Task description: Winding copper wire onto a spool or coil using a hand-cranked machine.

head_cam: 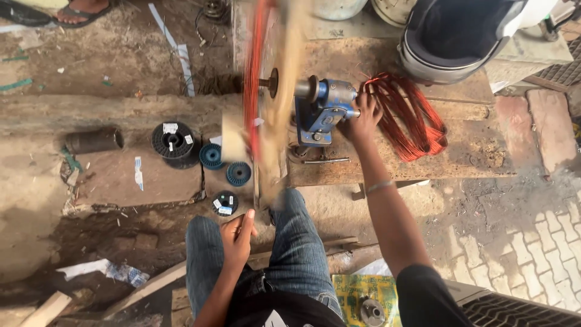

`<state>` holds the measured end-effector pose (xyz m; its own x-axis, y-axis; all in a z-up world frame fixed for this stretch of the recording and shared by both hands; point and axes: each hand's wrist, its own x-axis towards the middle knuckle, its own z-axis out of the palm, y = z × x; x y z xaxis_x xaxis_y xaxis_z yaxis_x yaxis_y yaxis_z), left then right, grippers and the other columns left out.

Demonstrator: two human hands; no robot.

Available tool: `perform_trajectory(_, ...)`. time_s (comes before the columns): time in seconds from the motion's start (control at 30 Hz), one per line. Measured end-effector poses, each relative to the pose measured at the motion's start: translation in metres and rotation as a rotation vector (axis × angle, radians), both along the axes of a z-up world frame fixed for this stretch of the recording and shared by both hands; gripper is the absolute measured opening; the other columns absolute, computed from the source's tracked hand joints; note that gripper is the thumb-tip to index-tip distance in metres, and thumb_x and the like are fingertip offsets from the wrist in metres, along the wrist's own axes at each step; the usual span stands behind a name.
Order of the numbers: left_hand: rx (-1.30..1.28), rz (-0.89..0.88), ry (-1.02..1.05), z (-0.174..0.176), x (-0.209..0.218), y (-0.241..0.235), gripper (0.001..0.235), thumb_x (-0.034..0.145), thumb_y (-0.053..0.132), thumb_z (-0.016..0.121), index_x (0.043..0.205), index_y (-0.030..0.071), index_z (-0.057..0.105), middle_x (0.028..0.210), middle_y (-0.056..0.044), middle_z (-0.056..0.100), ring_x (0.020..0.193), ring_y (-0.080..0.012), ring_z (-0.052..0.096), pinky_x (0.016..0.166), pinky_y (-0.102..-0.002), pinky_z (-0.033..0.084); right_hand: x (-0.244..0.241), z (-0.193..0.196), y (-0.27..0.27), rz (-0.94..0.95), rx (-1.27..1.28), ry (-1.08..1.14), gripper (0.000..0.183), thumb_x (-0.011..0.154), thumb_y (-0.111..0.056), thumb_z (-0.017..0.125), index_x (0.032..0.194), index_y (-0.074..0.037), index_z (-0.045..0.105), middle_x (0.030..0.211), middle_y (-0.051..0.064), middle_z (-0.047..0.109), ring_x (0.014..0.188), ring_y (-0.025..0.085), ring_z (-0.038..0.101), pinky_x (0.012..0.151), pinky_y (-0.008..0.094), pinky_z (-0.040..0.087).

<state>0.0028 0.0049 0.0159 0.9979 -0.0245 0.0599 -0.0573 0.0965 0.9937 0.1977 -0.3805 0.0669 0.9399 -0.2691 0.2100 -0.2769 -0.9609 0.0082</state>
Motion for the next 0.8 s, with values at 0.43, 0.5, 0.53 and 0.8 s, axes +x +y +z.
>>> perform_trajectory(0.43, -0.024, 0.027, -0.026, -0.002, -0.010, -0.001, 0.051, 0.101, 0.030, 0.061, 0.056, 0.007, 0.058, 0.047, 0.002, 0.049, 0.040, -0.0055, 0.037, 0.042, -0.027, 0.025, -0.158, 0.107, 0.040, 0.264, -0.158, -0.283, 0.016, 0.081, -0.033, 0.086, 0.081, -0.022, 0.074, 0.083, -0.001, 0.067, 0.095, 0.021, 0.057, 0.100, 0.049, 0.035)
perform_trajectory(0.5, -0.050, 0.010, 0.007, -0.009, -0.008, 0.000, 0.053, 0.101, 0.031, 0.061, 0.054, 0.007, 0.055, 0.045, 0.001, 0.045, 0.039, -0.0064, 0.033, 0.042, -0.028, 0.023, -0.150, 0.134, 0.036, 0.353, -0.265, -0.473, 0.023, 0.089, -0.027, 0.088, 0.079, -0.017, 0.070, 0.085, -0.003, 0.065, 0.096, 0.020, 0.057, 0.094, 0.041, 0.038)
perform_trajectory(0.53, -0.051, 0.010, -0.002, -0.014, -0.010, -0.002, 0.053, 0.101, 0.031, 0.061, 0.054, 0.007, 0.055, 0.045, 0.001, 0.045, 0.039, -0.0064, 0.033, 0.042, -0.028, 0.023, -0.141, 0.145, 0.034, 0.353, -0.267, -0.483, 0.023, 0.089, -0.027, 0.088, 0.079, -0.017, 0.070, 0.085, -0.003, 0.065, 0.096, 0.020, 0.057, 0.094, 0.041, 0.038)
perform_trajectory(0.8, -0.124, -0.049, 0.033, -0.007, -0.006, -0.002, 0.051, 0.101, 0.028, 0.059, 0.055, 0.004, 0.058, 0.045, 0.001, 0.046, 0.038, -0.0055, 0.033, 0.039, -0.027, 0.024, -0.019, 0.198, 0.003, 0.097, 0.228, -0.243, 0.015, 0.085, -0.025, 0.083, 0.087, -0.021, 0.068, 0.082, -0.005, 0.067, 0.072, 0.015, 0.065, 0.061, 0.038, 0.042)
